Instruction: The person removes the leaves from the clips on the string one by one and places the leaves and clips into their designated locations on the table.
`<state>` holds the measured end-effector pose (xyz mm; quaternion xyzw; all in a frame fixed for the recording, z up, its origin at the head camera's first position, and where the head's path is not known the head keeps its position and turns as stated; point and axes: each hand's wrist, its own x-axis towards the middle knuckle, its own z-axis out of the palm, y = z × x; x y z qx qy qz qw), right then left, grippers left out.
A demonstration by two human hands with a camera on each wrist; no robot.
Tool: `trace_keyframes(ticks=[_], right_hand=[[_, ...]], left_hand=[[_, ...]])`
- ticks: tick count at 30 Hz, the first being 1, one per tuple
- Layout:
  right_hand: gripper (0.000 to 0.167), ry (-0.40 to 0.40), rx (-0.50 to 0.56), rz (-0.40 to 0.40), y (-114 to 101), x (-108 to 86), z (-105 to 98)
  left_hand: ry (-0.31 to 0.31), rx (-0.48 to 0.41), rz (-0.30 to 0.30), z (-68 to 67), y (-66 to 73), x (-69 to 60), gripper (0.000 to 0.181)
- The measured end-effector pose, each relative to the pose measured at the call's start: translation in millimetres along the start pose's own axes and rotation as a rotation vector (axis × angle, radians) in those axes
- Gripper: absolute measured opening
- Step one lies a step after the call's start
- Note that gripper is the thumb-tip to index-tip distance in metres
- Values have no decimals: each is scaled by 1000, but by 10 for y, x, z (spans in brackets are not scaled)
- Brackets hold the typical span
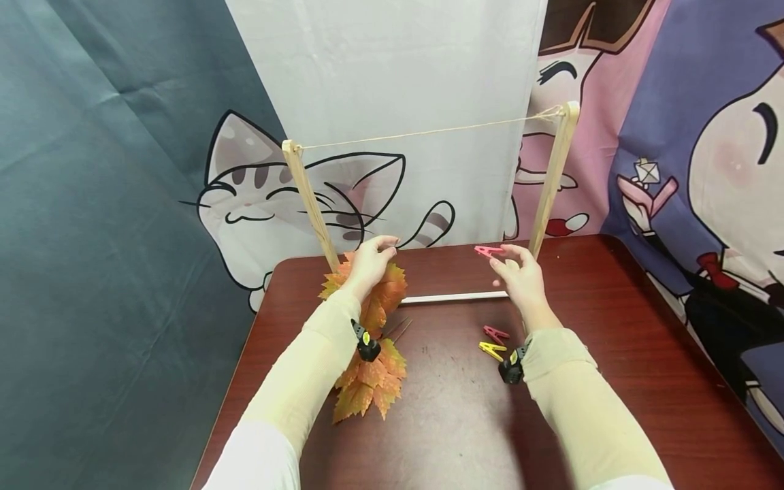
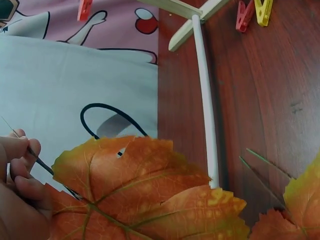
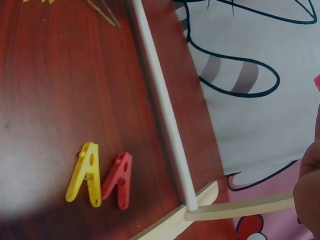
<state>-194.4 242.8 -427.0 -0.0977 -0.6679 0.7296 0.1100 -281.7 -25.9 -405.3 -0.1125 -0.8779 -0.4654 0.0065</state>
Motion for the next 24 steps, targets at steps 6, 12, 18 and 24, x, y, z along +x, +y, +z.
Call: trace_keyframes(ticks=[6,12,18,24], right_hand=[[41,0,-58,24,81,-54,-58],[48,29,-118,45,317,5,-190],[57,41,-295,28,434,0,-270],[55,47,-373,43,535,-29,-331]], left_hand=[[-22,61,-8,-29,-67,-31,26],[-62,98,-23,-56,-163,-80,25],[-67,81,-32,-91,-277,-102,25],[-68,132,-49,-134,-391,-115,25]])
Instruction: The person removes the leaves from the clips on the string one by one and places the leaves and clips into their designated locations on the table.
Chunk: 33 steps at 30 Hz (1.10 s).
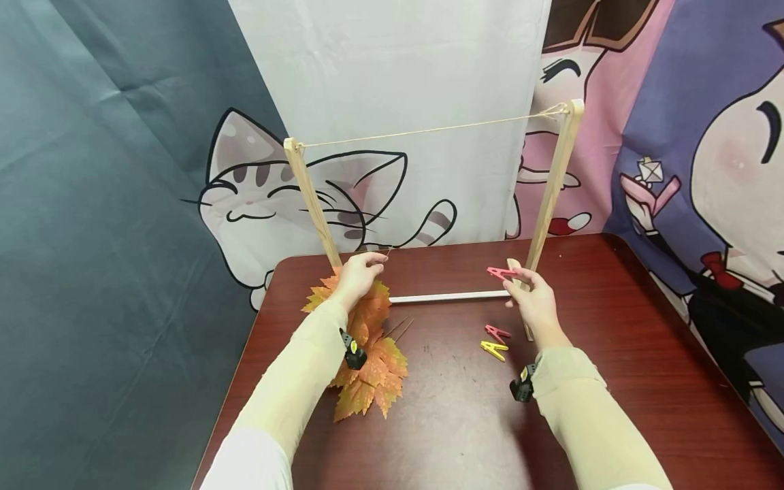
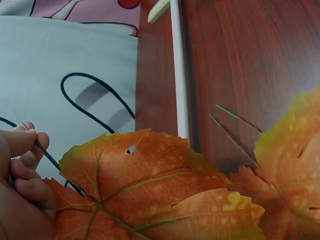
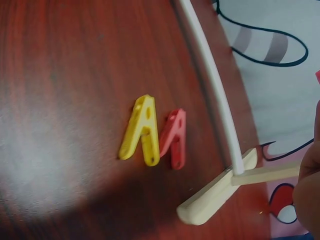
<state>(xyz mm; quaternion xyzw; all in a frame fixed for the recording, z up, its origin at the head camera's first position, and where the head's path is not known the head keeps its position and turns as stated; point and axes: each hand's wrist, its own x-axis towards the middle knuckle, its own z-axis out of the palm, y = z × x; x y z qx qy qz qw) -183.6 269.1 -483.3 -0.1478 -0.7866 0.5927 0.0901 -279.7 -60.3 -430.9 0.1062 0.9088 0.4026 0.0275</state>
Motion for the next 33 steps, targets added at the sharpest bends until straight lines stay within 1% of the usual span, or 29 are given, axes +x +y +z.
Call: trace_keyframes(ticks=[4,6,9,16,19,24,26,29,33], right_hand=[[53,2,-1,-3,89,-7,4],[52,7,1,-2,113,-3,16],[54,12,-3,16,145,-14,16],[56,39,-12,46,250,-55,7],[57,36,-6,51,296,-54,14],[57,21,-8,95,402,-46,37],[56,12,-37,104,449,-46,43],[57,5,-101,86,520,-42,52],[56,4,-177,66,603,-41,63]], left_hand=[[-35,26,-17,8,-80,-18,25],[-60,28,-33,10,-129,-32,25],[-96,24,-38,30,-214,-51,23],[-156,29,-4,102,-367,-87,22],[-193,-8,-23,127,-410,-99,23],[-238,-49,-65,144,-454,-136,24],[-244,-49,-76,153,-481,-147,24],[-250,-51,-98,166,-538,-160,24],[-250,-24,-101,173,-616,-190,24]])
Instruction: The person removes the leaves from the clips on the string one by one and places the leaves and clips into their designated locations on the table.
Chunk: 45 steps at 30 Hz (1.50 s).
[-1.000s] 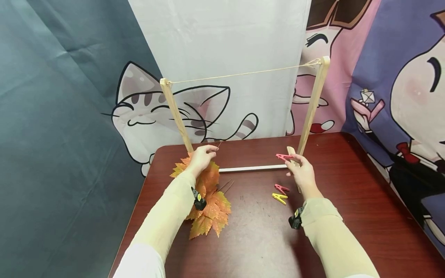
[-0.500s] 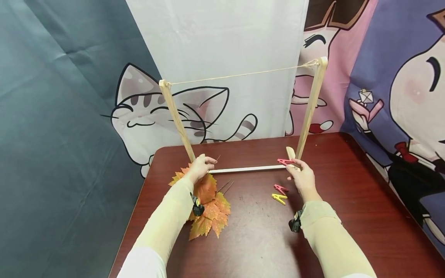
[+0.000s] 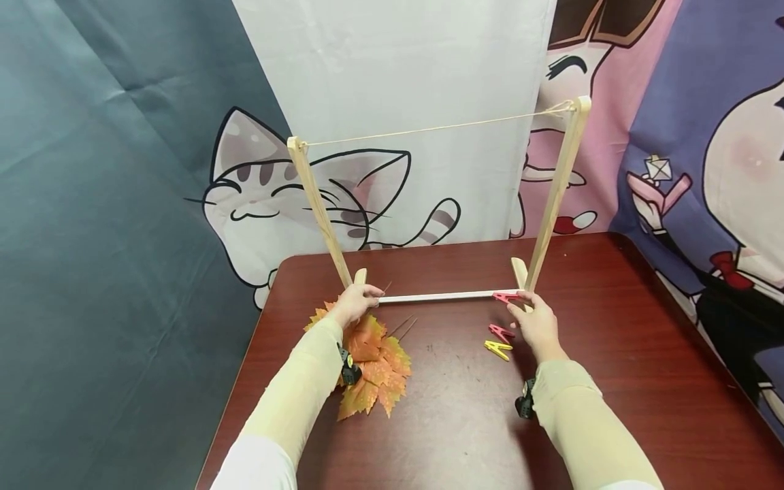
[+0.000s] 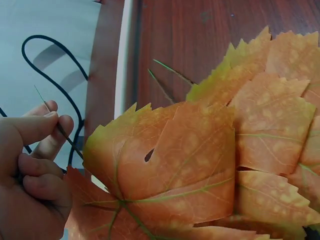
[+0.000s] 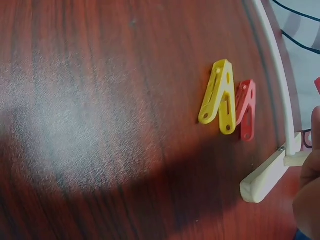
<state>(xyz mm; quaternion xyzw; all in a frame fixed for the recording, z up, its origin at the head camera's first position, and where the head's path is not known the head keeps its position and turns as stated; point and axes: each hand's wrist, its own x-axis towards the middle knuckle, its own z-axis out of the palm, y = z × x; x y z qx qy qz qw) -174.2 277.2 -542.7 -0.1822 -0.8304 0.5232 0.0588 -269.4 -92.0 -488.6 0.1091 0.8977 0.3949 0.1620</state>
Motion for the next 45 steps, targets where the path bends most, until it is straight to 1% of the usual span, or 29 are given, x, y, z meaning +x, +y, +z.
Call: trace_keyframes(ticks=[3,5,7,10,12,16,20,24,27,30,32,35,37,38,39,42,45], right_hand=[[53,1,-31,-7,38,-4,-9],[50,2,-59,-5,50,-9,-17],[49,12,-112,-17,51,-15,-21],[47,19,-189,-38,47,-17,-25],[47,14,-220,-50,42,-20,-25],[49,-13,-234,-36,61,-24,-26],[49,-14,-257,-11,115,-43,-32],[48,-6,-270,-10,175,-58,-49],[47,-9,-285,-21,209,-68,-58],[49,-34,-289,-6,241,-72,-56],[49,-49,-293,-11,259,-57,-52],[48,-38,-315,-39,291,-45,-43],[44,-8,-350,-83,308,-46,-45],[43,8,-364,-98,312,-53,-47],[42,20,-381,-107,319,-59,-49],[41,29,-403,-114,343,-67,-57],[42,12,-415,-99,364,-62,-52]], left_hand=[[19,47,13,23,-38,-14,25],[37,73,10,39,-59,-30,24],[50,92,8,59,-80,-40,23],[62,99,3,94,-117,-46,22],[62,89,2,122,-150,-40,22],[60,47,6,185,-224,-20,22],[62,23,24,239,-290,9,22],[61,32,32,266,-341,34,23],[59,54,40,278,-379,37,23],[51,68,41,285,-413,31,22],[47,74,40,276,-428,30,22],[44,92,29,265,-446,20,21],[43,103,24,269,-461,9,20],[44,112,26,277,-472,5,20],[41,114,15,284,-472,-7,20],[38,125,0,326,-493,-17,20],[39,148,-4,362,-507,-15,19]])
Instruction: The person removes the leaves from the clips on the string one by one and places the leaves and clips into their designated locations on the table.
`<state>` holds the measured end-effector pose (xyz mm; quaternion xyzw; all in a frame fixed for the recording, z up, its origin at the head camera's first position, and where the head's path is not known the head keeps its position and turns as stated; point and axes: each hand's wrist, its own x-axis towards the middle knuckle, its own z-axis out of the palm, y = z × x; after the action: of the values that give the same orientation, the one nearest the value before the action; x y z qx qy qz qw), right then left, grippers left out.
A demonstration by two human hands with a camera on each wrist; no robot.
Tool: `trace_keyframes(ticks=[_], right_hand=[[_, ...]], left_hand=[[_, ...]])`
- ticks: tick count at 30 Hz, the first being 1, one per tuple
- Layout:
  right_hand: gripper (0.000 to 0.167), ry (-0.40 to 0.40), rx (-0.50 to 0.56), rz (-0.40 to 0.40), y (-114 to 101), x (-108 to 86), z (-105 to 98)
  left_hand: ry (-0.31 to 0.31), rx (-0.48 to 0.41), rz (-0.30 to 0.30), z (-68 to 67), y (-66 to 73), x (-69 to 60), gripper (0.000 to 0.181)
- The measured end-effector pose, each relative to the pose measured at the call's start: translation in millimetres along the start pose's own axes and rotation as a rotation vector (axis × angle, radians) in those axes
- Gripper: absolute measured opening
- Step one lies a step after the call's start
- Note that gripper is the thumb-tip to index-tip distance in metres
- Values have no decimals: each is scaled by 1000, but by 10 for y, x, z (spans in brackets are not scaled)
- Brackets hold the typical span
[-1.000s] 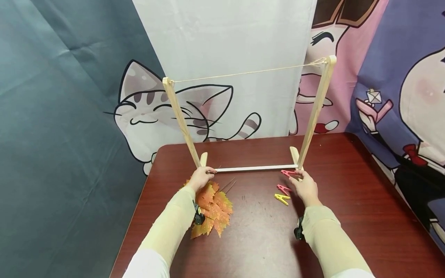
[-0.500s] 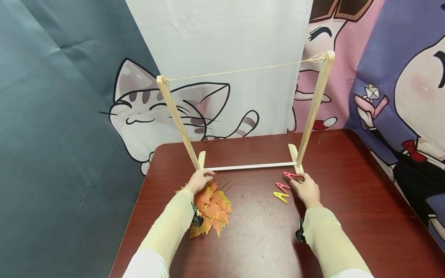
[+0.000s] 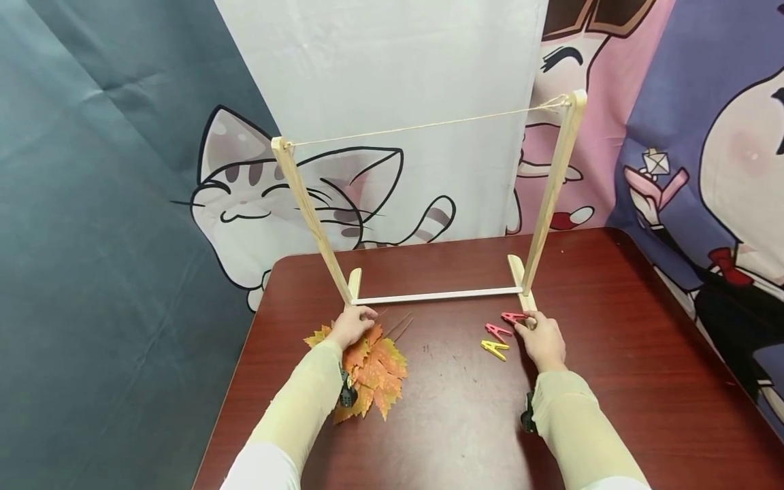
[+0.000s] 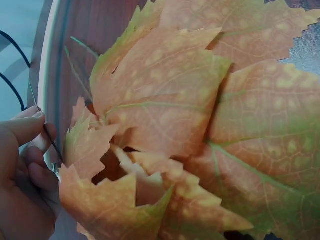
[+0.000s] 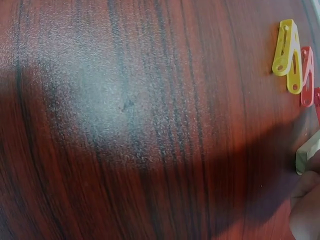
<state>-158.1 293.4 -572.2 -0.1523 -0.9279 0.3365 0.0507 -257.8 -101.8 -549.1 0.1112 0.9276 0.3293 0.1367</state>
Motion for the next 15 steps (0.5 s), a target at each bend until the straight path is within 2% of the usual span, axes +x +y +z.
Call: trace_keyframes(ticks=[7,15], right_hand=[[46,-96,-17,33,31,5,42],[52,-168,-71,148,36,-19,59]], left_hand=[[10,-42,-10,61,20,-13,19],[27,24,10,104,8,11,20]])
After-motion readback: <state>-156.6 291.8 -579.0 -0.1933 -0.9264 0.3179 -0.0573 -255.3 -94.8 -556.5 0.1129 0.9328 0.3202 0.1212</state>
